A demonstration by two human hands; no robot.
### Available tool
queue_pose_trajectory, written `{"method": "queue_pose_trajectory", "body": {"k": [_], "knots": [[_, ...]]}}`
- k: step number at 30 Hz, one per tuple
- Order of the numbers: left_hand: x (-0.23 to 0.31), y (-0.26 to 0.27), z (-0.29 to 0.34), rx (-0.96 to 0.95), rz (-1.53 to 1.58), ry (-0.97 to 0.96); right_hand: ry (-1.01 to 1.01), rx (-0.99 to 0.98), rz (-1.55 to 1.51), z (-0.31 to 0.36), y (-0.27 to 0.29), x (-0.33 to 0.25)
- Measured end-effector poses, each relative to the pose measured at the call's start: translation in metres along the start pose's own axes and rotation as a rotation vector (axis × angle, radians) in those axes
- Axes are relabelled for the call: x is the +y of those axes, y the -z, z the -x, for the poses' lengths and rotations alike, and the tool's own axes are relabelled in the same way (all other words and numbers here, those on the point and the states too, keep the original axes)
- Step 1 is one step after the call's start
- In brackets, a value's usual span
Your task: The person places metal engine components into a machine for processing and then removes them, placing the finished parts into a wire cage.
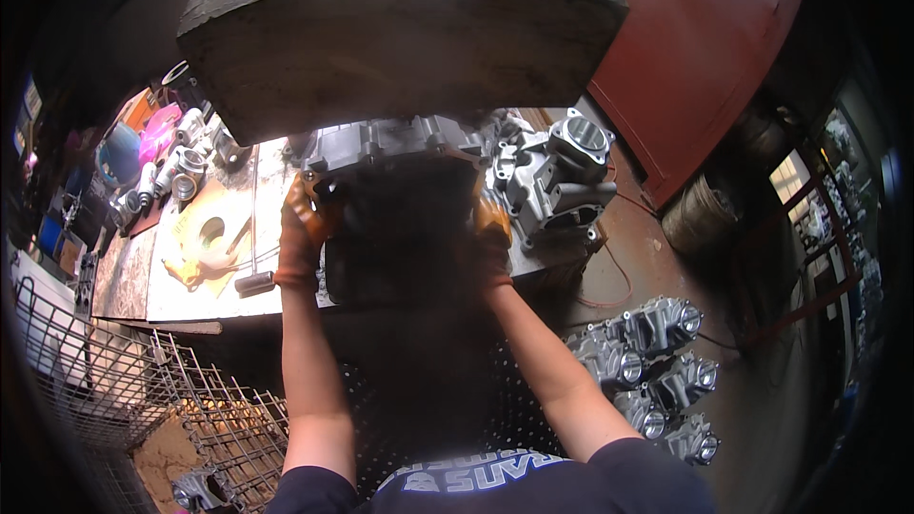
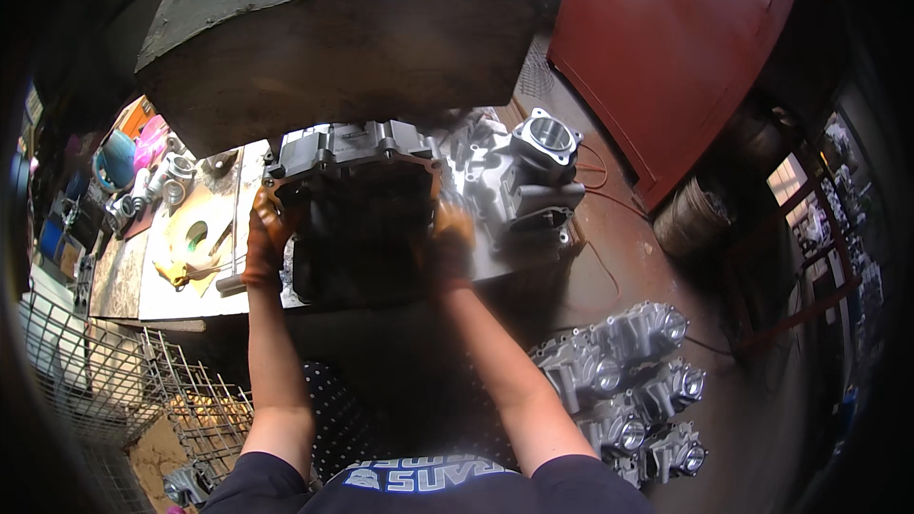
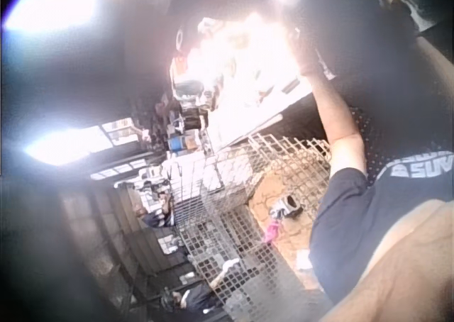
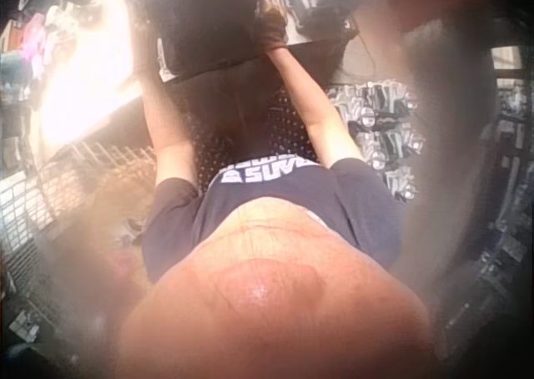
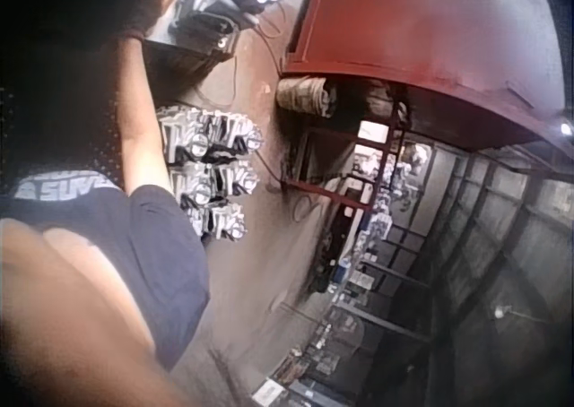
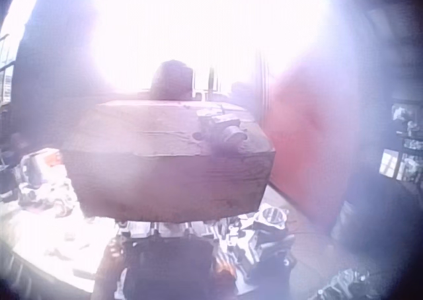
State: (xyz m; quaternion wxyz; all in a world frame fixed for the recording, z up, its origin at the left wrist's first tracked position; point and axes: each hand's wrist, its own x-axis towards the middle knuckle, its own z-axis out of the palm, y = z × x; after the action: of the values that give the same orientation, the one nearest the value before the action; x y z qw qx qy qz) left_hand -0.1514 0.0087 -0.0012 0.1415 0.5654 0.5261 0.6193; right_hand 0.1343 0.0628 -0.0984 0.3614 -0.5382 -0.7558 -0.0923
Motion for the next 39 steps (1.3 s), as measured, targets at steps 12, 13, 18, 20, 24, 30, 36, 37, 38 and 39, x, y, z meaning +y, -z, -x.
{"method": "queue_pose_trajectory", "body": {"k": [12, 13, 18, 20, 24, 30, 36, 37, 38, 39], "knots": [[0.137, -0.001, 0.087, -0.144, -0.14, -0.018, 0.137, -0.416, -0.6, 0.008, 0.201, 0.061], [0.15, -0.007, 0.098, -0.113, -0.162, -0.02, 0.044, -0.375, -0.728, 0.009, 0.197, 0.087], [0.211, -0.036, 0.148, -0.331, -0.266, -0.262, -0.477, -0.584, -0.912, -0.032, 0.333, 0.078], [0.236, -0.066, 0.162, -0.376, 0.004, -0.285, -0.519, -0.591, -1.106, -0.03, 0.359, 0.101], [0.286, -0.124, 0.19, -0.498, 0.483, -0.355, -0.59, -0.656, -1.44, 0.003, 0.431, 0.122], [0.367, -0.182, 0.23, -0.704, 0.397, -1.012, -0.706, -0.403, -0.987, 0.073, 0.59, 0.109], [0.385, -0.238, 0.314, -0.52, 0.559, -1.195, -0.603, -0.457, -0.481, 0.132, 0.672, 0.108], [0.379, -0.243, 0.322, -0.516, 0.511, -1.195, -0.374, -0.607, -0.473, 0.128, 0.666, 0.126], [0.373, -0.246, 0.328, -0.514, 0.492, -1.191, -0.397, -0.583, -0.43, 0.126, 0.658, 0.114], [0.367, -0.247, 0.331, -0.502, 0.477, -1.184, -0.425, -0.557, -0.387, 0.126, 0.652, 0.101]]}}
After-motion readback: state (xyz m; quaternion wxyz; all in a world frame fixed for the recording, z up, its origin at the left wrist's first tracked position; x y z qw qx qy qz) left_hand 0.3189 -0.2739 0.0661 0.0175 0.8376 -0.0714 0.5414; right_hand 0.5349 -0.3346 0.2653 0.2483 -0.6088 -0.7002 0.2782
